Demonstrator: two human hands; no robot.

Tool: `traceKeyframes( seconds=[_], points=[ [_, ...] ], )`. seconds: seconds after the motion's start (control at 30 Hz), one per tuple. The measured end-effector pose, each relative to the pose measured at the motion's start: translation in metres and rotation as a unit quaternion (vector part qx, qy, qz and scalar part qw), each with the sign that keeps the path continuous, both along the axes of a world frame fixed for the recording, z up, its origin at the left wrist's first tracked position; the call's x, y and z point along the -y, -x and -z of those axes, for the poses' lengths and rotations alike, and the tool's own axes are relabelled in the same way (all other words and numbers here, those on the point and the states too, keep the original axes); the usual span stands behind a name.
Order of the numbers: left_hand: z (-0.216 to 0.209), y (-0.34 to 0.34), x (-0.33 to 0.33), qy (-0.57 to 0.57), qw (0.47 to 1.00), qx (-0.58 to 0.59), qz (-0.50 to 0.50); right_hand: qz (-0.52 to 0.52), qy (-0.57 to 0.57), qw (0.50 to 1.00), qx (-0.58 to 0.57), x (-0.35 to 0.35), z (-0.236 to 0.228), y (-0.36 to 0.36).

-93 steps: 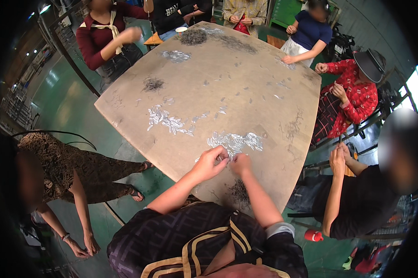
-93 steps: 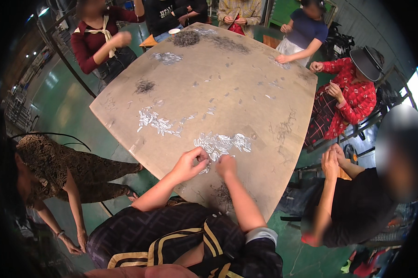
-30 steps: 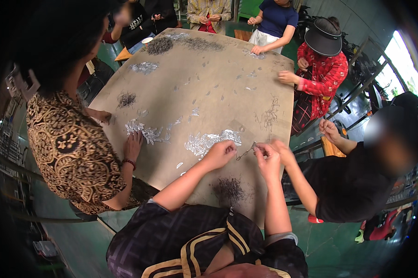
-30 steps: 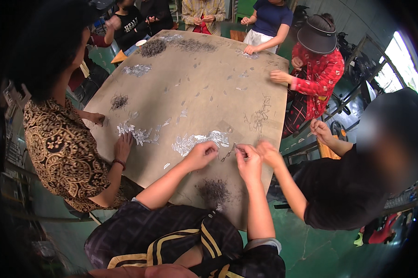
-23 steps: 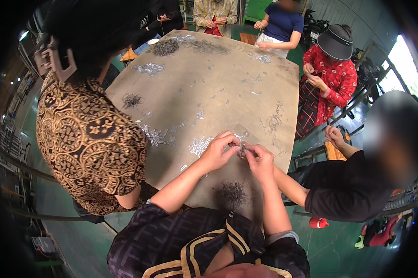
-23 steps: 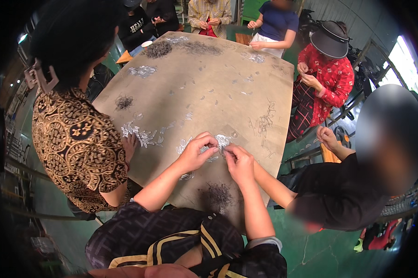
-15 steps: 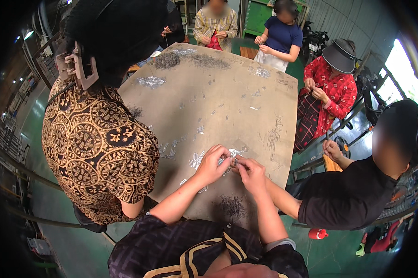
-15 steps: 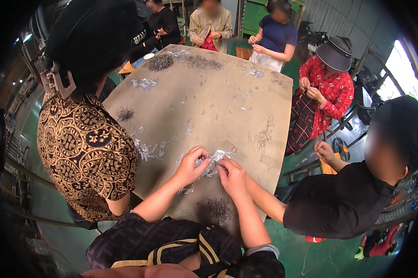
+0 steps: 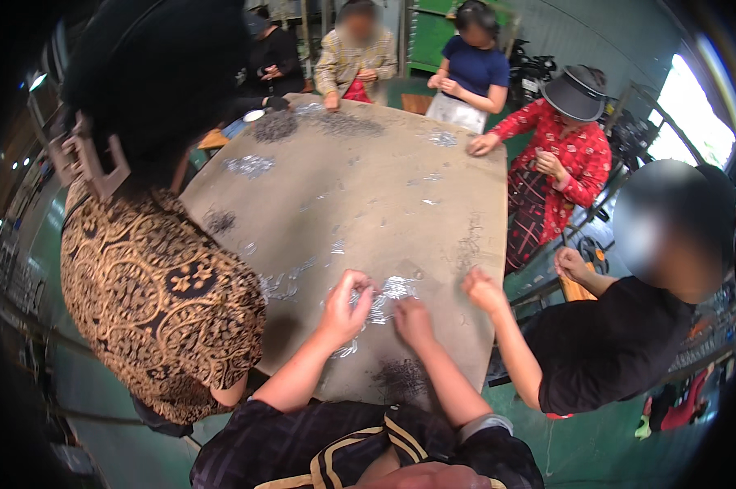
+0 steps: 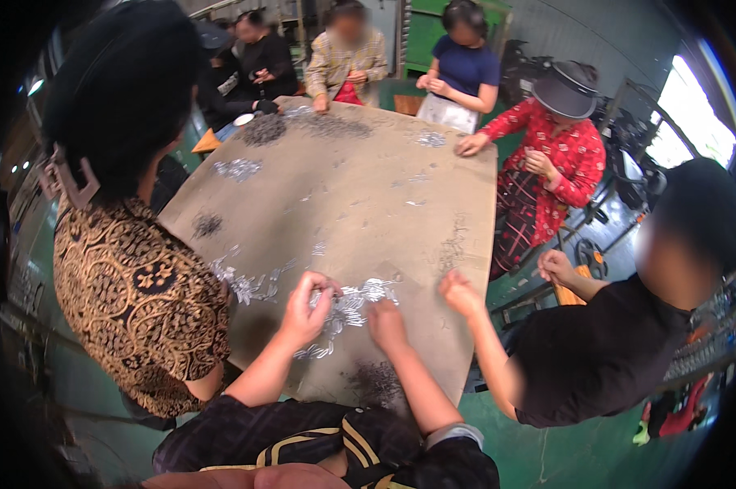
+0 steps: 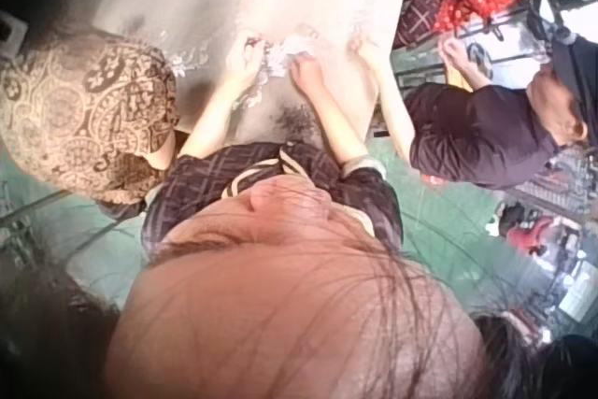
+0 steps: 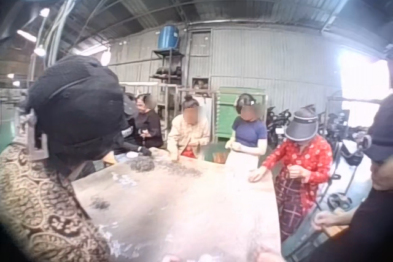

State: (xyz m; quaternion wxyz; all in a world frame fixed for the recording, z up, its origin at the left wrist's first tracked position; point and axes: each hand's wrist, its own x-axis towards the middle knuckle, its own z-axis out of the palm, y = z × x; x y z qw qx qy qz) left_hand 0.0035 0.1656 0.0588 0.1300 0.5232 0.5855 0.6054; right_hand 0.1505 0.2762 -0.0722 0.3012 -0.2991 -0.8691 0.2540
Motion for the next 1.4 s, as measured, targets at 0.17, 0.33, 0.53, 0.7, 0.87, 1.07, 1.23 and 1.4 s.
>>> traceKeyframes(
  seconds=[0.17,0.33,0.53,0.7,0.87,1.07,1.23,1.4],
  points=[
    [-0.005,0.002,0.007,0.010,1.000,0.027,-0.010,-0.055,-0.192,0.968,0.153,0.008,0.065,0.003],
    [0.002,0.000,0.003,0.002,1.000,0.023,-0.011,-0.066,-0.111,0.979,0.159,0.007,0.067,-0.003],
    [0.011,-0.002,-0.001,-0.007,0.999,0.042,0.007,-0.015,0.025,0.993,0.110,0.000,0.079,0.004],
    [0.015,-0.001,0.001,0.018,0.999,0.028,0.011,0.060,0.226,0.971,0.051,-0.013,0.074,0.005],
    [0.021,-0.008,-0.003,0.057,0.997,0.022,0.051,-0.031,0.545,0.809,-0.219,-0.031,-0.016,-0.007],
    [0.025,-0.019,-0.006,0.095,0.991,0.023,0.093,-0.055,0.572,0.752,-0.324,-0.026,-0.074,-0.011],
    [0.024,-0.027,-0.014,0.117,0.988,-0.018,0.096,-0.003,0.461,0.841,-0.283,-0.016,-0.097,-0.009],
    [0.031,-0.030,-0.022,0.092,0.990,-0.028,0.100,0.002,0.375,0.879,-0.295,-0.002,-0.108,-0.006]
  ],
)
